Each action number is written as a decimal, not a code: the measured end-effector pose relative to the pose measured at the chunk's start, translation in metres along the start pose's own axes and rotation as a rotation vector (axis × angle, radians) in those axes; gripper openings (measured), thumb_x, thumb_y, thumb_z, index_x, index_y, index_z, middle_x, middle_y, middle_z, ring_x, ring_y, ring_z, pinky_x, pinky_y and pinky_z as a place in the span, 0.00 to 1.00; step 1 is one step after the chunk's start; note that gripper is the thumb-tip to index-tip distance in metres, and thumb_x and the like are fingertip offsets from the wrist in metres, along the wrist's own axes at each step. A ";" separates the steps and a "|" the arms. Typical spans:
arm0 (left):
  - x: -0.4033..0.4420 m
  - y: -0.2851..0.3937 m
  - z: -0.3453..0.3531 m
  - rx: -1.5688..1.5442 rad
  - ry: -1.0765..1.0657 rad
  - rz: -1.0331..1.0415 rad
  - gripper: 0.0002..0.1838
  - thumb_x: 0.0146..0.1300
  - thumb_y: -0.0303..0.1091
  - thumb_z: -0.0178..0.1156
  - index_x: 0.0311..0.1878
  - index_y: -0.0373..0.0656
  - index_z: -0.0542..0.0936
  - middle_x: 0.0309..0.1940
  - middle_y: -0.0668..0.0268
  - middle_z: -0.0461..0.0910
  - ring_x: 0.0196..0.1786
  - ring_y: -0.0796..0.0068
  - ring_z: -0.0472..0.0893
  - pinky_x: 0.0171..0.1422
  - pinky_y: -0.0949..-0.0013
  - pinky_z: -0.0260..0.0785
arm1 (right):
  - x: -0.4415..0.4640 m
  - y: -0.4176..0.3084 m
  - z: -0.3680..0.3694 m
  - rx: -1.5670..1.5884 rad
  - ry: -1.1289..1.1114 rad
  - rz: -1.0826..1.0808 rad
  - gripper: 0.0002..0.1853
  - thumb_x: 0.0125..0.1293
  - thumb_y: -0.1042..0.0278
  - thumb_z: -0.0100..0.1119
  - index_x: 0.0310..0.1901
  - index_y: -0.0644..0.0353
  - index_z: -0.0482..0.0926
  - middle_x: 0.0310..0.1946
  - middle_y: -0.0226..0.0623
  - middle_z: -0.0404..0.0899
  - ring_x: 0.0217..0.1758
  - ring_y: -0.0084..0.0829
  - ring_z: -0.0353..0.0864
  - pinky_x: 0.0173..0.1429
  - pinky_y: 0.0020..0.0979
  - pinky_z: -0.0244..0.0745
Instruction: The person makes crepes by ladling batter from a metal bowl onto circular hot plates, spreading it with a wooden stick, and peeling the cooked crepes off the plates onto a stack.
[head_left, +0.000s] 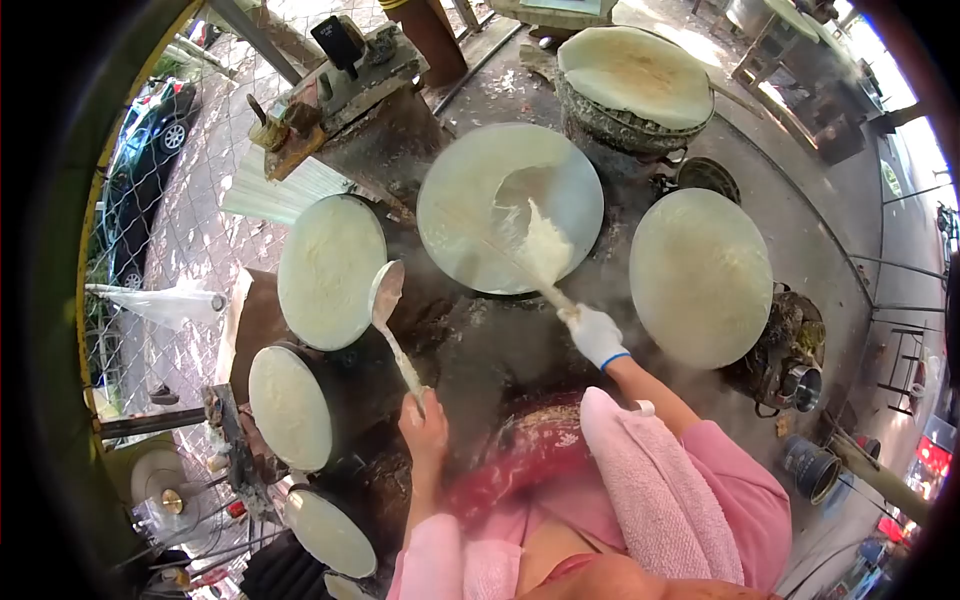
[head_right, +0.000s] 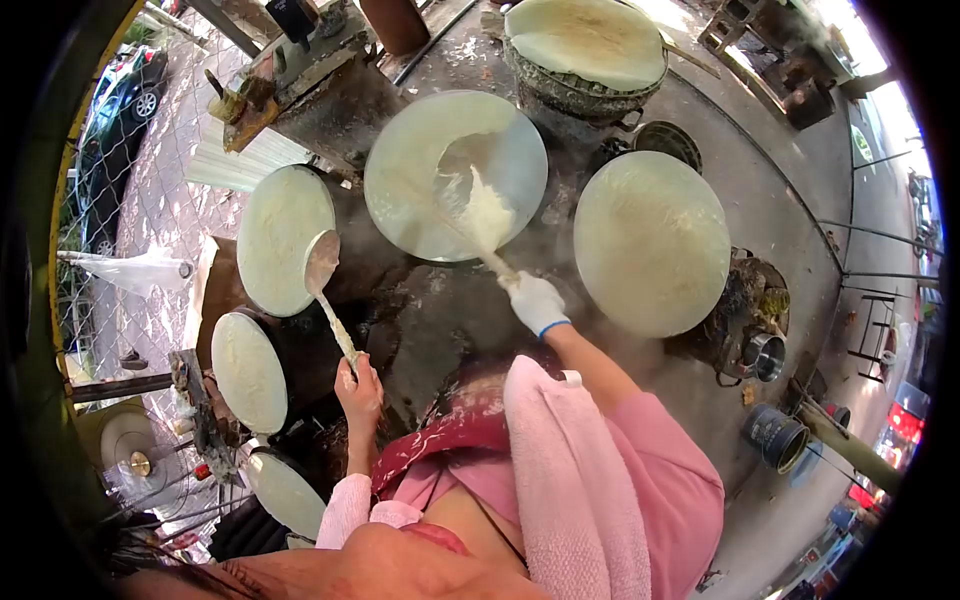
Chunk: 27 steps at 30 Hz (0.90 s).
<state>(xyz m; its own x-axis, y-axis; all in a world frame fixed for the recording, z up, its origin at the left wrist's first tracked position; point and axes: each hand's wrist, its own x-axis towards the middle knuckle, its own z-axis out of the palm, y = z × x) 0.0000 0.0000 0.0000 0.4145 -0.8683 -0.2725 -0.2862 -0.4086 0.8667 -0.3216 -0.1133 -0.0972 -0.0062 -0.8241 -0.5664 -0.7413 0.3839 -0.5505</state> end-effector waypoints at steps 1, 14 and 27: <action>-0.004 0.013 -0.007 -0.062 0.013 -0.031 0.09 0.71 0.35 0.58 0.44 0.38 0.77 0.25 0.71 0.74 0.25 0.82 0.71 0.29 0.77 0.65 | 0.003 -0.002 0.003 0.002 0.065 0.031 0.28 0.72 0.38 0.43 0.50 0.58 0.77 0.43 0.57 0.83 0.50 0.57 0.81 0.55 0.53 0.73; -0.012 0.028 0.066 -0.102 -0.004 -0.009 0.05 0.74 0.35 0.54 0.42 0.45 0.73 0.20 0.79 0.65 0.16 0.91 0.61 0.18 0.82 0.51 | 0.036 0.052 -0.047 0.086 0.171 0.078 0.33 0.73 0.42 0.42 0.73 0.51 0.60 0.47 0.60 0.81 0.53 0.59 0.79 0.56 0.54 0.71; -0.054 0.008 0.027 0.067 0.158 -0.069 0.05 0.74 0.35 0.55 0.40 0.46 0.72 0.18 0.78 0.64 0.16 0.89 0.61 0.17 0.81 0.51 | 0.229 -0.034 -0.171 -0.199 0.455 -0.063 0.32 0.69 0.51 0.50 0.73 0.46 0.63 0.44 0.50 0.85 0.47 0.50 0.85 0.51 0.50 0.77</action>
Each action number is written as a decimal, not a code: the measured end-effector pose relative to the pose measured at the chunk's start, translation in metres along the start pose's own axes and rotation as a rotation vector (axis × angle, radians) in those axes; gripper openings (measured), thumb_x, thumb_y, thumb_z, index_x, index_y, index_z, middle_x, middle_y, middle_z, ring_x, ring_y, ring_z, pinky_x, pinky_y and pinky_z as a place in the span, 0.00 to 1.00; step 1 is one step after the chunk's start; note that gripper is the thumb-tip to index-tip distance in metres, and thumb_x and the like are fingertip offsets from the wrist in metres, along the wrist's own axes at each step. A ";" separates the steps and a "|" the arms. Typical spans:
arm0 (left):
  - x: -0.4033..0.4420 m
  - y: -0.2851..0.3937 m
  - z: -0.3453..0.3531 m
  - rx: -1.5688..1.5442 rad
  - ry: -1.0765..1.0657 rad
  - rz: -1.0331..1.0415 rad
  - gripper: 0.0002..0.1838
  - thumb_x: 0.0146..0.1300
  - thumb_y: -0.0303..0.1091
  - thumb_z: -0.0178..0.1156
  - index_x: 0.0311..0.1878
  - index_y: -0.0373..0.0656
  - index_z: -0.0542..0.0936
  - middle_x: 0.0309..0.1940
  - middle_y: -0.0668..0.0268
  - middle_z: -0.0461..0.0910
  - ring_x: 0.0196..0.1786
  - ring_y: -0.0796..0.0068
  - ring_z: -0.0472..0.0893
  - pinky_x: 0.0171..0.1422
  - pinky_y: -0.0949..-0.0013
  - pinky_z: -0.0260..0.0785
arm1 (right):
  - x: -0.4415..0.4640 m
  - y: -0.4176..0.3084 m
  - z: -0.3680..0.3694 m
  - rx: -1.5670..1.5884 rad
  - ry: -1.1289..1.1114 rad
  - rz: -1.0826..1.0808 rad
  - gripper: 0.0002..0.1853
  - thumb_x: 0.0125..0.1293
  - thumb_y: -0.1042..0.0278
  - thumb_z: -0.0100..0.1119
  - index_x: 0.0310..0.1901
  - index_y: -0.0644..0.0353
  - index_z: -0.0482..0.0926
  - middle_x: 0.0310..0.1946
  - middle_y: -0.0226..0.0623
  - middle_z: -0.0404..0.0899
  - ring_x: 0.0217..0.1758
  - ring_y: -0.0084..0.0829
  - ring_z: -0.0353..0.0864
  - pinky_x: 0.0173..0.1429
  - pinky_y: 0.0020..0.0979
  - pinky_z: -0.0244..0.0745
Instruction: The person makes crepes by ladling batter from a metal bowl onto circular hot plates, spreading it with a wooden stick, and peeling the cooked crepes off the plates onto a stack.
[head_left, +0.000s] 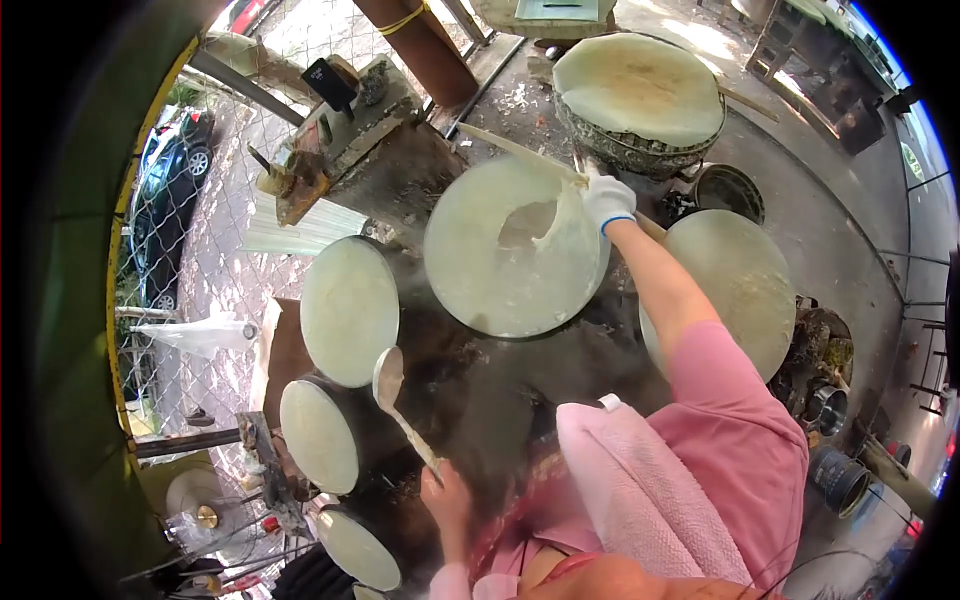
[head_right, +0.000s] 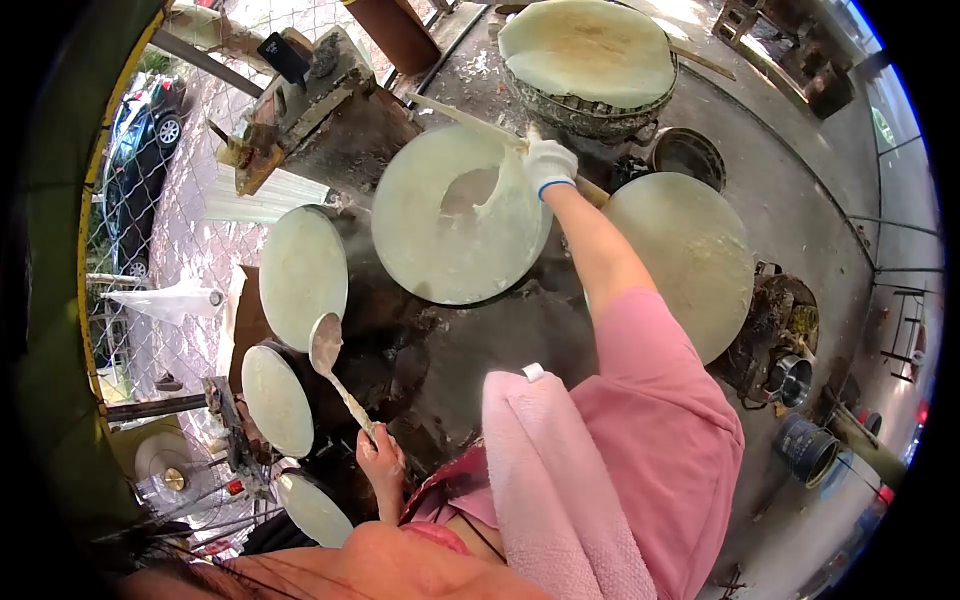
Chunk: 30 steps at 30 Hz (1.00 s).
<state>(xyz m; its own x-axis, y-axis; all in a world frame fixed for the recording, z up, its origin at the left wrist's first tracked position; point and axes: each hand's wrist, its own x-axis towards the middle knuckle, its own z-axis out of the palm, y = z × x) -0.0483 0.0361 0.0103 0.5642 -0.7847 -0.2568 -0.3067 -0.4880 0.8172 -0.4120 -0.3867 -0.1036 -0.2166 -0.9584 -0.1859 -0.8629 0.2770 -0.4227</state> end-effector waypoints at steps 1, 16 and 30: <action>-0.002 0.007 0.000 -0.027 -0.003 -0.007 0.05 0.74 0.35 0.55 0.40 0.46 0.72 0.18 0.78 0.64 0.16 0.89 0.61 0.18 0.82 0.51 | -0.002 -0.007 0.002 0.022 0.017 -0.010 0.31 0.68 0.52 0.51 0.72 0.48 0.63 0.44 0.50 0.85 0.47 0.51 0.85 0.51 0.50 0.77; 0.049 0.049 0.027 -0.123 -0.188 0.174 0.07 0.73 0.35 0.56 0.39 0.46 0.73 0.20 0.78 0.66 0.18 0.91 0.62 0.18 0.82 0.53 | -0.280 0.041 0.007 1.307 -0.451 0.488 0.23 0.72 0.51 0.58 0.66 0.44 0.76 0.18 0.24 0.72 0.12 0.16 0.62 0.15 0.22 0.55; 0.033 0.035 0.040 -0.221 -0.183 0.050 0.09 0.73 0.36 0.56 0.35 0.47 0.70 0.19 0.77 0.66 0.15 0.90 0.62 0.16 0.81 0.53 | -0.230 0.084 0.004 0.984 -0.358 0.206 0.25 0.71 0.55 0.60 0.68 0.48 0.74 0.25 0.19 0.74 0.23 0.14 0.68 0.29 0.22 0.66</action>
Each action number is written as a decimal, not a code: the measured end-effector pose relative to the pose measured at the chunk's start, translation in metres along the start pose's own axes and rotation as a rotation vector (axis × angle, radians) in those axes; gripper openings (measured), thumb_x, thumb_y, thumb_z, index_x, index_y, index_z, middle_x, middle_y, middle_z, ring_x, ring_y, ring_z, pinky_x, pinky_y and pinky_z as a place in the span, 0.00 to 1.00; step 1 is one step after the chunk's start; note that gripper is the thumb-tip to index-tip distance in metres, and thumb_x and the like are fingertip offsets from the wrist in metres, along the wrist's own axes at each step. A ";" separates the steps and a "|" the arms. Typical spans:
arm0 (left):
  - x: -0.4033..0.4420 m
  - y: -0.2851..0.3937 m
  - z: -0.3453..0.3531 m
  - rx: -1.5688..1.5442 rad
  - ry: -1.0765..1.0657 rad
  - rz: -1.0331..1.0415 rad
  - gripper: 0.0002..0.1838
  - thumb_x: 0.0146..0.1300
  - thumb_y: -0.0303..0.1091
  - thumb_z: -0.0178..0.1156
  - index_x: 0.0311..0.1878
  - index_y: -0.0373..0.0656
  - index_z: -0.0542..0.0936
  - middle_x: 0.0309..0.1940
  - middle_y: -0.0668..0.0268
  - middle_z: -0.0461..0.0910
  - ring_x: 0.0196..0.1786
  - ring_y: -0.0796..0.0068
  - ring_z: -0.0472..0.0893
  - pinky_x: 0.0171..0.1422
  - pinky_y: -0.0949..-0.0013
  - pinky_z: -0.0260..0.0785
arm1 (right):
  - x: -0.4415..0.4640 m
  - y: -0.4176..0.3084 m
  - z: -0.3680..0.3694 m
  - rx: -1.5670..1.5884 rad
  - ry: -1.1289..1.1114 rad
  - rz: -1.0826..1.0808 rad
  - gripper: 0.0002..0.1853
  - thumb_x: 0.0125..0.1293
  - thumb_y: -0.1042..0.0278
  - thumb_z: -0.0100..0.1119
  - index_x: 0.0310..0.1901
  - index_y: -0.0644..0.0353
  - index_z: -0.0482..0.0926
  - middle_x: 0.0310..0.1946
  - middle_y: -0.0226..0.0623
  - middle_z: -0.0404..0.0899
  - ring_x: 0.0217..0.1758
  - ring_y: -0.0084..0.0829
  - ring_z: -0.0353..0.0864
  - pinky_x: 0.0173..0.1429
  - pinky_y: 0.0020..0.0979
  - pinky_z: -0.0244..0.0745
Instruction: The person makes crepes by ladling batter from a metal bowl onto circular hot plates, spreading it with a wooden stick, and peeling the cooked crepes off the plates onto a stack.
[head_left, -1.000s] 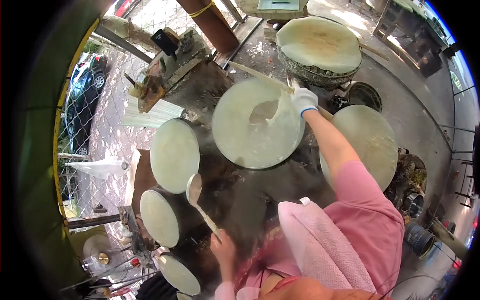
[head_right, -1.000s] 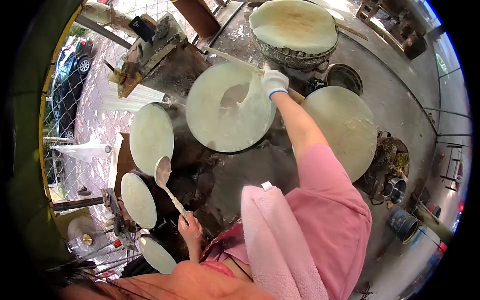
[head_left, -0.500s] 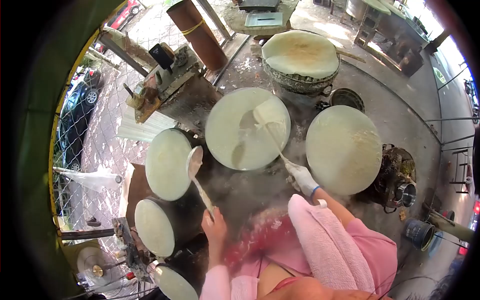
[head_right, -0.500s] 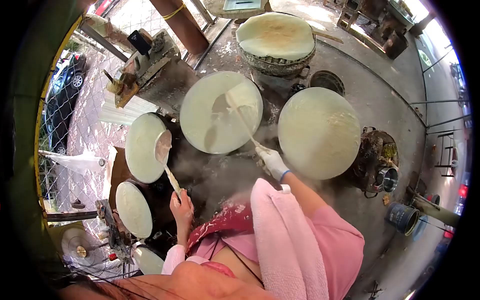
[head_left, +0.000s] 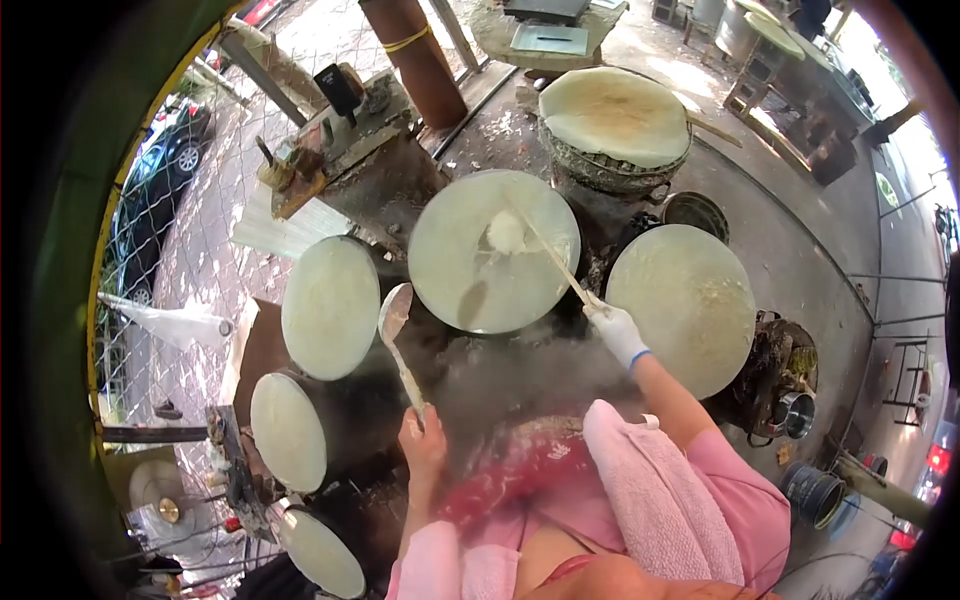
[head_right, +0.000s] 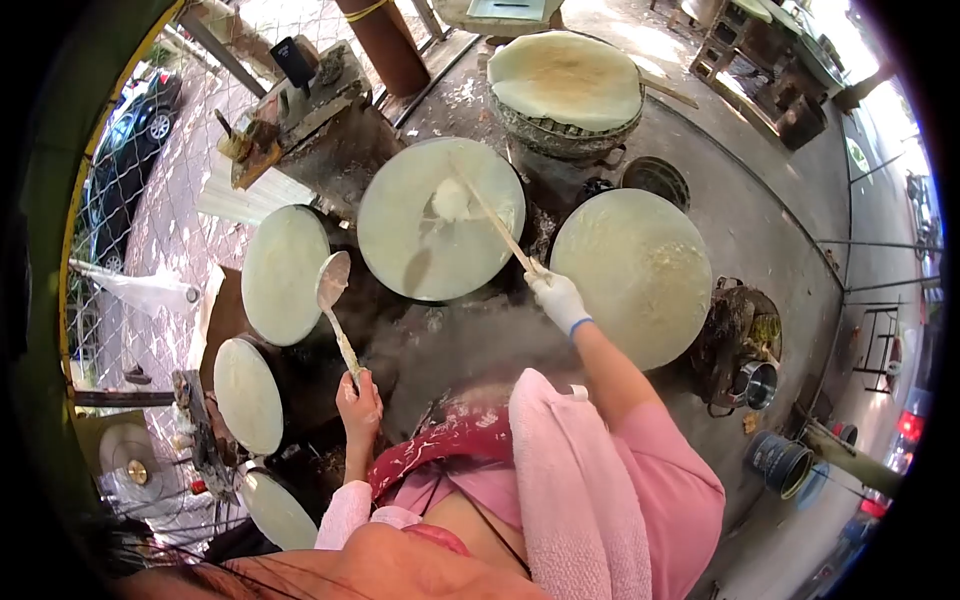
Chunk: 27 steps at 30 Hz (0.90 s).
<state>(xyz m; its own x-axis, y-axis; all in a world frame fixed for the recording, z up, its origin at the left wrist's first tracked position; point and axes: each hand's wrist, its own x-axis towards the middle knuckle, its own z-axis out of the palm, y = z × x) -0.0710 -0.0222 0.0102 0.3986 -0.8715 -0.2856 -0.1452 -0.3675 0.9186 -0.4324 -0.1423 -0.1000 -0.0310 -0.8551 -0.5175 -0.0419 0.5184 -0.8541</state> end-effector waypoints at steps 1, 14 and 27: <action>-0.005 0.001 0.001 -0.009 0.001 -0.027 0.09 0.73 0.36 0.56 0.35 0.47 0.70 0.19 0.77 0.66 0.15 0.90 0.62 0.16 0.81 0.53 | 0.004 0.004 -0.001 -0.048 -0.049 0.036 0.25 0.71 0.54 0.60 0.68 0.48 0.74 0.26 0.20 0.75 0.23 0.15 0.68 0.29 0.22 0.66; 0.127 0.035 0.061 -0.220 -0.301 -0.152 0.10 0.72 0.35 0.55 0.36 0.39 0.72 0.17 0.72 0.64 0.14 0.82 0.61 0.16 0.74 0.53 | -0.036 -0.015 -0.005 -0.483 -0.167 0.008 0.27 0.68 0.48 0.59 0.67 0.43 0.74 0.31 0.34 0.83 0.31 0.24 0.77 0.41 0.30 0.74; 0.125 0.005 0.118 -0.577 -0.398 -0.630 0.10 0.73 0.32 0.50 0.35 0.39 0.68 0.20 0.72 0.64 0.15 0.81 0.63 0.19 0.73 0.52 | -0.107 0.066 0.136 0.189 -0.005 0.197 0.23 0.69 0.58 0.63 0.64 0.53 0.78 0.33 0.23 0.78 0.28 0.14 0.72 0.34 0.22 0.71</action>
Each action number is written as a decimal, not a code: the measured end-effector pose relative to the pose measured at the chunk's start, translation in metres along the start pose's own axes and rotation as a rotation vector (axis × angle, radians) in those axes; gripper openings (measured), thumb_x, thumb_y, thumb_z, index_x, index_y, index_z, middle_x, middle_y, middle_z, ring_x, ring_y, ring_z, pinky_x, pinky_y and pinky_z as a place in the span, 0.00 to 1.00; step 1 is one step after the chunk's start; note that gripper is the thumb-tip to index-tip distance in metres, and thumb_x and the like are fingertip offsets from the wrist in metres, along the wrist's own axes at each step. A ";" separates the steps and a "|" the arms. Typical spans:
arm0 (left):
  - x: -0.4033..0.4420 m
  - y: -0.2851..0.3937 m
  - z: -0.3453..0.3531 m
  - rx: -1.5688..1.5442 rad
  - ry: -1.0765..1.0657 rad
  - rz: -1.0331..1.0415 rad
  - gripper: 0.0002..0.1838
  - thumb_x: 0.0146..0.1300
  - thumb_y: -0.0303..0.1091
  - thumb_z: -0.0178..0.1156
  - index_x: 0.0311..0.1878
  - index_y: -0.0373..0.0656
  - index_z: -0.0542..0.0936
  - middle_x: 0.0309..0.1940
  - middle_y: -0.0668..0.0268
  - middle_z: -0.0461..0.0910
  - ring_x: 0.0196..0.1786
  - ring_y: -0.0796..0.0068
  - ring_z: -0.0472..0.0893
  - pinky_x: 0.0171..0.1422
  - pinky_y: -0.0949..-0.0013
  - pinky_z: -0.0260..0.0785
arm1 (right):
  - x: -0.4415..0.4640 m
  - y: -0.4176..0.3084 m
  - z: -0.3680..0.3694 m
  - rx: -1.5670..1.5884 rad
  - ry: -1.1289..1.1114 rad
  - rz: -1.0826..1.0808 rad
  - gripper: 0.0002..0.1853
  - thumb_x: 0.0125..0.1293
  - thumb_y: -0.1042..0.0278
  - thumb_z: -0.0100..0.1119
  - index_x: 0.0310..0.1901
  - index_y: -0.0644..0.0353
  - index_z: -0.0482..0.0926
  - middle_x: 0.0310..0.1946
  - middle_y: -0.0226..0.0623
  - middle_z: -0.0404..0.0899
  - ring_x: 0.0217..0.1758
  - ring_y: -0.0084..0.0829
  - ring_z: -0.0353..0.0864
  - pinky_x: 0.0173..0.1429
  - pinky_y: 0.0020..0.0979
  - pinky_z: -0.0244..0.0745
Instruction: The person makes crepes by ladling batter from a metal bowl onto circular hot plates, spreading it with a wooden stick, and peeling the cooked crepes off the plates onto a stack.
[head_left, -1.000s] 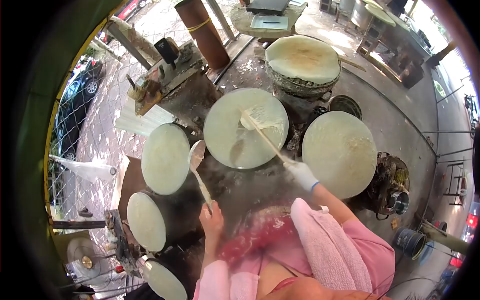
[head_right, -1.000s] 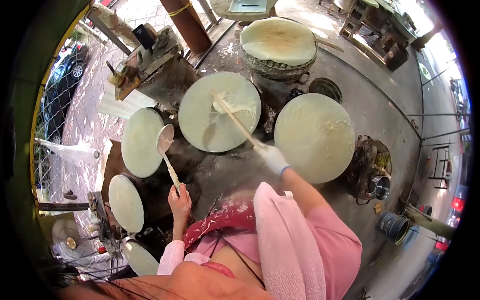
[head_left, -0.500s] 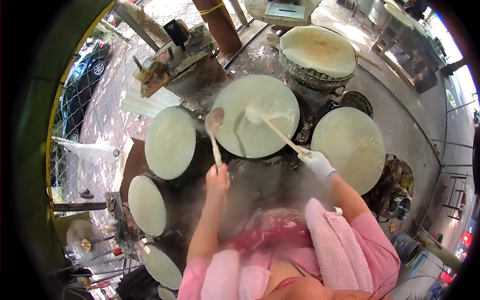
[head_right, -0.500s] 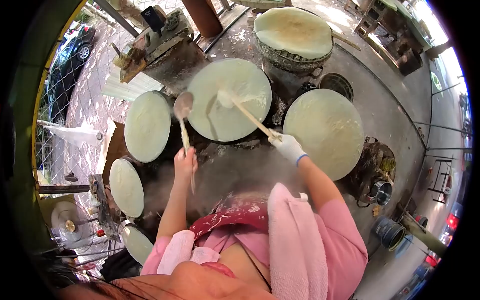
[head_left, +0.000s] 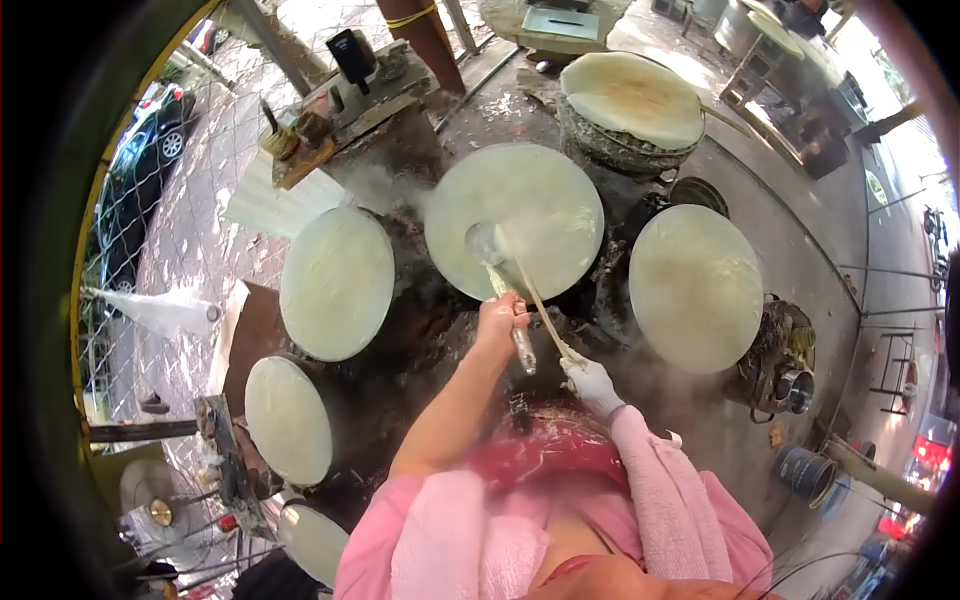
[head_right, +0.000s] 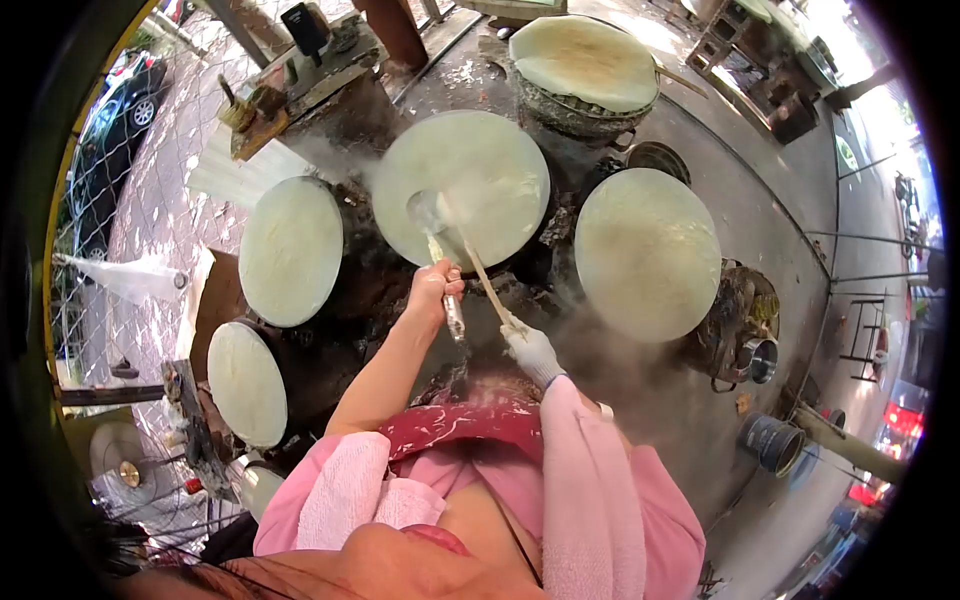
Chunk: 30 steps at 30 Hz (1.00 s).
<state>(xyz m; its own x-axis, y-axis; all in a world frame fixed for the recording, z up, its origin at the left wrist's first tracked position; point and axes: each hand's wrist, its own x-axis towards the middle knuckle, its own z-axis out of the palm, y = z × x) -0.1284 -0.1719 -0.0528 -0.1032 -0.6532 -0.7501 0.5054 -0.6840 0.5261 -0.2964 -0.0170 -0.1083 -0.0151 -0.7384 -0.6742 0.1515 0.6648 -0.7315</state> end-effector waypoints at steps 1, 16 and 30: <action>-0.004 -0.002 0.001 -0.013 0.035 -0.034 0.10 0.74 0.31 0.49 0.34 0.39 0.67 0.21 0.71 0.65 0.15 0.81 0.62 0.19 0.74 0.54 | -0.008 -0.013 -0.002 -0.024 0.056 -0.041 0.23 0.70 0.58 0.63 0.65 0.54 0.77 0.32 0.22 0.78 0.28 0.14 0.71 0.33 0.22 0.70; -0.080 0.031 -0.097 -0.746 -0.444 0.168 0.13 0.77 0.36 0.48 0.45 0.34 0.74 0.21 0.77 0.66 0.13 0.89 0.61 0.23 0.76 0.52 | 0.024 -0.083 0.024 -0.105 -0.389 -0.026 0.23 0.72 0.56 0.58 0.66 0.48 0.74 0.18 0.20 0.68 0.15 0.13 0.61 0.19 0.19 0.57; -0.009 0.157 -0.282 -0.329 0.314 0.451 0.11 0.75 0.33 0.48 0.34 0.39 0.69 0.21 0.71 0.65 0.17 0.81 0.63 0.22 0.73 0.54 | 0.105 -0.084 0.244 -1.101 -0.204 -0.472 0.30 0.68 0.43 0.57 0.70 0.36 0.68 0.41 0.52 0.83 0.42 0.50 0.84 0.46 0.43 0.77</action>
<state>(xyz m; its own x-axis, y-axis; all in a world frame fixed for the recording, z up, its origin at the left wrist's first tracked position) 0.1938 -0.1818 -0.0768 0.4114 -0.6934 -0.5916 0.6823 -0.1961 0.7043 -0.0694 -0.1777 -0.0930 0.3287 -0.8723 -0.3621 -0.7492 -0.0073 -0.6623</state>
